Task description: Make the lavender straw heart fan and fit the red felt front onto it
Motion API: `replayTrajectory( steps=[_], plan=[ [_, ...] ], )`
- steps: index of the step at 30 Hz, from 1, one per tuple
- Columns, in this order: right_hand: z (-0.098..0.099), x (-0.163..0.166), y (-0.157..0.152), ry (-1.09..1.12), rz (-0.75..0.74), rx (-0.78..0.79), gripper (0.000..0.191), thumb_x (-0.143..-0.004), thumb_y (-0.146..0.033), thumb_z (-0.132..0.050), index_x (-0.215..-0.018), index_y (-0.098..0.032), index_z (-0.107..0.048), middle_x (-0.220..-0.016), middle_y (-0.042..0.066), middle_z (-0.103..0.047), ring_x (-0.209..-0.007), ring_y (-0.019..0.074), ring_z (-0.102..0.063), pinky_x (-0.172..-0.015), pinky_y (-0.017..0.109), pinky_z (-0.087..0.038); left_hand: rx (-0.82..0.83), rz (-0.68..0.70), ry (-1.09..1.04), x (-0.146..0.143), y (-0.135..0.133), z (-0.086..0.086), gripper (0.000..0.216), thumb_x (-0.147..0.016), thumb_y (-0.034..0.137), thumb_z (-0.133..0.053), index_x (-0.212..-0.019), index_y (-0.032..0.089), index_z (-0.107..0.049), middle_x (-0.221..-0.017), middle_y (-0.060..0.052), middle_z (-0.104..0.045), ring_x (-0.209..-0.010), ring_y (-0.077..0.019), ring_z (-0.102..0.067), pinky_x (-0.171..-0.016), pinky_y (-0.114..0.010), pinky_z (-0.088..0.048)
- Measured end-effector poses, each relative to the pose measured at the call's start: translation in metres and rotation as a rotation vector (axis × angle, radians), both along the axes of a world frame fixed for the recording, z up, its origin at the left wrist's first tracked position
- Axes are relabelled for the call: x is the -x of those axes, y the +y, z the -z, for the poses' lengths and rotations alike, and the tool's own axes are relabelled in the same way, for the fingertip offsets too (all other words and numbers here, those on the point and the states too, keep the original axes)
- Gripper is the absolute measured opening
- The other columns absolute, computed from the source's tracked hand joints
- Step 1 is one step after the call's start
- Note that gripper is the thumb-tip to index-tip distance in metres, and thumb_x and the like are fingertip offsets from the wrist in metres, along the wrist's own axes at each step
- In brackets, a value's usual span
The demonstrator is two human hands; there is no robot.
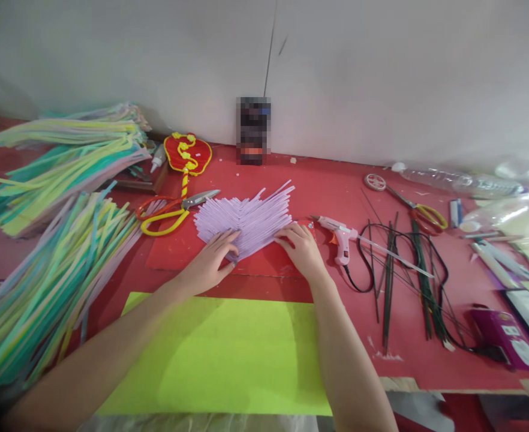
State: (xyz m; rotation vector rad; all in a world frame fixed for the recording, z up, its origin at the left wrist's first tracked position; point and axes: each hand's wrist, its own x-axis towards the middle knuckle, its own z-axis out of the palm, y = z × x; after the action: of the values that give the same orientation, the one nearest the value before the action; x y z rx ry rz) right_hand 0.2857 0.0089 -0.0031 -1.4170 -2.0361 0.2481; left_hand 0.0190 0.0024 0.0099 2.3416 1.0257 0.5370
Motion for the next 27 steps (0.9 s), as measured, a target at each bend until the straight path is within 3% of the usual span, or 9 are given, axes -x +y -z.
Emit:
replayTrajectory(
  steps=[13, 27],
  plan=[
    [0.013, 0.002, 0.002, 0.057, 0.077, -0.024, 0.013, -0.085, -0.034, -0.059, -0.081, -0.023, -0.065, -0.092, 0.005, -0.062, -0.09, 0.0214, -0.059, -0.087, 0.041, -0.047, -0.005, 0.003, 0.021, 0.0, 0.0, 0.0, 0.011, -0.085, 0.014, -0.05, -0.094, 0.02, -0.048, -0.148, -0.01, -0.037, -0.141, -0.0229, -0.024, -0.115, -0.049, -0.025],
    [0.007, 0.006, -0.002, -0.045, 0.121, -0.068, 0.012, -0.086, -0.033, -0.059, -0.083, -0.023, -0.065, -0.097, 0.006, -0.064, -0.096, 0.0238, -0.059, -0.092, 0.046, -0.045, -0.033, 0.007, 0.028, 0.0, 0.0, 0.002, 0.011, -0.085, 0.015, -0.05, -0.095, 0.02, -0.048, -0.147, -0.011, -0.037, -0.141, -0.0235, -0.025, -0.115, -0.049, -0.026]
  ],
)
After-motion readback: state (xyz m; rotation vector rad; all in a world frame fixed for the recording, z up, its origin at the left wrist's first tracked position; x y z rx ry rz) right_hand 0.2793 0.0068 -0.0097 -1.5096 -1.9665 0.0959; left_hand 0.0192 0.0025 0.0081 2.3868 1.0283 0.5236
